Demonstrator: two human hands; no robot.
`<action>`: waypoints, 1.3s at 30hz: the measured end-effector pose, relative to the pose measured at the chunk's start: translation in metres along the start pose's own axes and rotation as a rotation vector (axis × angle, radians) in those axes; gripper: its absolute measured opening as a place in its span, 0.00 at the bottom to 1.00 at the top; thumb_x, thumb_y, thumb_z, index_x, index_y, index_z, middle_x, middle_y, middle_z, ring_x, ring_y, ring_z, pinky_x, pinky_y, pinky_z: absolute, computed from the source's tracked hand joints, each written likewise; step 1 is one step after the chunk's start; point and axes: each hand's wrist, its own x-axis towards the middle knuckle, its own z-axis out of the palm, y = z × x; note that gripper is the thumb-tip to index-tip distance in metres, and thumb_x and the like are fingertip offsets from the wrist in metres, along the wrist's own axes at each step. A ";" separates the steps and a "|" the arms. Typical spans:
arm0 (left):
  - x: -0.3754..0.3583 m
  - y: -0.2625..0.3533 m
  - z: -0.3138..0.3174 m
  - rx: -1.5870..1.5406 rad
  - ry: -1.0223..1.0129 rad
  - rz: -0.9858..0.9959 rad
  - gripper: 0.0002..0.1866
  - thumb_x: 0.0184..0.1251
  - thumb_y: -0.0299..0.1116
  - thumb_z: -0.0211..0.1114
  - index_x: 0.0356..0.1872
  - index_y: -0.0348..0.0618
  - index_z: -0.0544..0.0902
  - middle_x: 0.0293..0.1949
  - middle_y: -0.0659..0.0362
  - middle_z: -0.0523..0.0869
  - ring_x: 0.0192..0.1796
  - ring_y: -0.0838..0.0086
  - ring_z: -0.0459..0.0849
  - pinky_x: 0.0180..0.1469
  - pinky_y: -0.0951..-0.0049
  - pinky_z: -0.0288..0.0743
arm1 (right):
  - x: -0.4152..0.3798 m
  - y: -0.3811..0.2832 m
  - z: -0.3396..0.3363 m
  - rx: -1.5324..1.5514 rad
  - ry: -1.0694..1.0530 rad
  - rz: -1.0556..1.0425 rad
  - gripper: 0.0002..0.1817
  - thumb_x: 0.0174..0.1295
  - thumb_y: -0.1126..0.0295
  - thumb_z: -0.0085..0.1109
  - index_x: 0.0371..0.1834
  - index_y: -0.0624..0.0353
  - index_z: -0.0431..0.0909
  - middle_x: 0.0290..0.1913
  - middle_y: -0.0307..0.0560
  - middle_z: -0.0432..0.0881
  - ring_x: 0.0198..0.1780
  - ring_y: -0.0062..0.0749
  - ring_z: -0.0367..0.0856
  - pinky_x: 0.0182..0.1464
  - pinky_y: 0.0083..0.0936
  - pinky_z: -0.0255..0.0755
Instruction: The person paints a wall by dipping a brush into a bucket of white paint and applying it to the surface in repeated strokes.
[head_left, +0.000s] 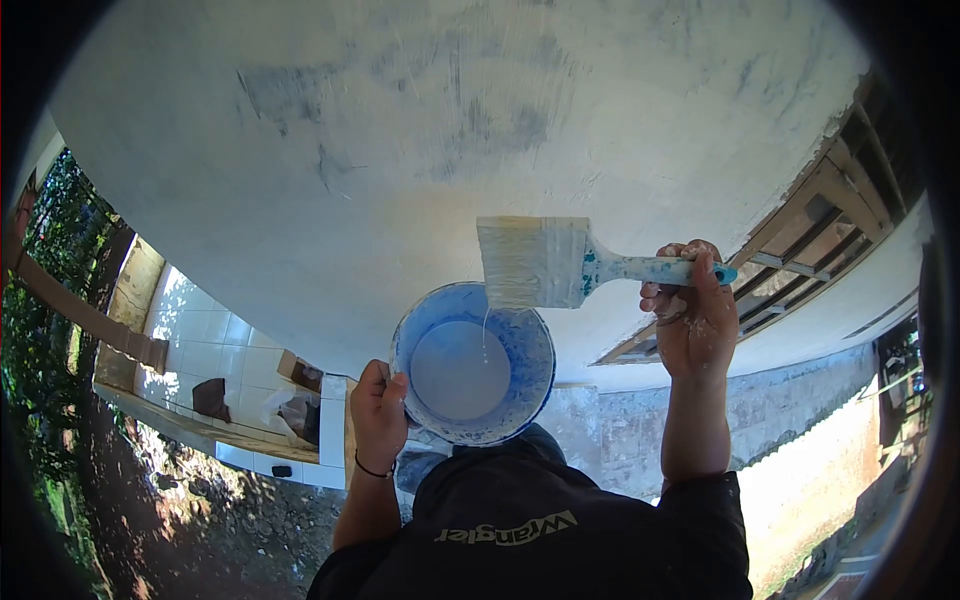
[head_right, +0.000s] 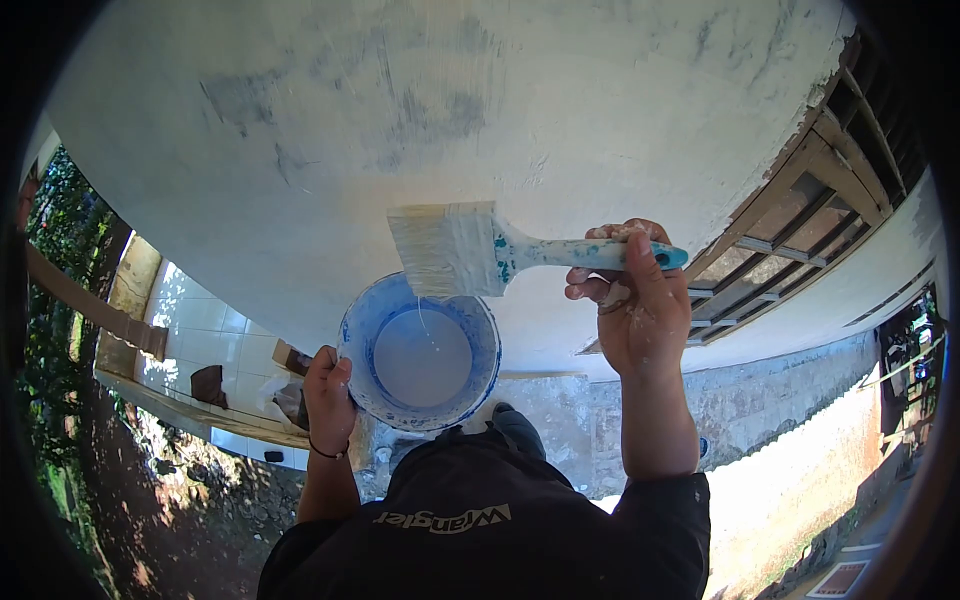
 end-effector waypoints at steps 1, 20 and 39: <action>0.001 -0.001 -0.001 0.017 0.003 0.006 0.14 0.67 0.32 0.54 0.23 0.43 0.63 0.18 0.68 0.65 0.20 0.90 0.62 0.17 0.86 0.60 | 0.006 -0.007 0.000 0.073 -0.047 -0.042 0.13 0.70 0.64 0.42 0.44 0.64 0.69 0.39 0.59 0.78 0.33 0.41 0.83 0.30 0.29 0.81; 0.002 -0.004 0.008 0.030 -0.035 -0.055 0.15 0.67 0.31 0.55 0.22 0.43 0.61 0.17 0.67 0.66 0.18 0.90 0.65 0.15 0.85 0.62 | -0.055 0.080 0.016 -1.016 -0.652 -0.166 0.10 0.53 0.78 0.62 0.39 0.64 0.77 0.33 0.50 0.79 0.34 0.34 0.81 0.33 0.23 0.75; -0.003 -0.009 0.006 0.018 -0.041 -0.129 0.14 0.66 0.30 0.56 0.22 0.42 0.62 0.15 0.66 0.67 0.15 0.88 0.68 0.14 0.84 0.61 | -0.059 0.100 0.022 -1.132 -0.684 -0.258 0.09 0.52 0.79 0.62 0.37 0.61 0.77 0.34 0.48 0.78 0.37 0.35 0.81 0.37 0.25 0.76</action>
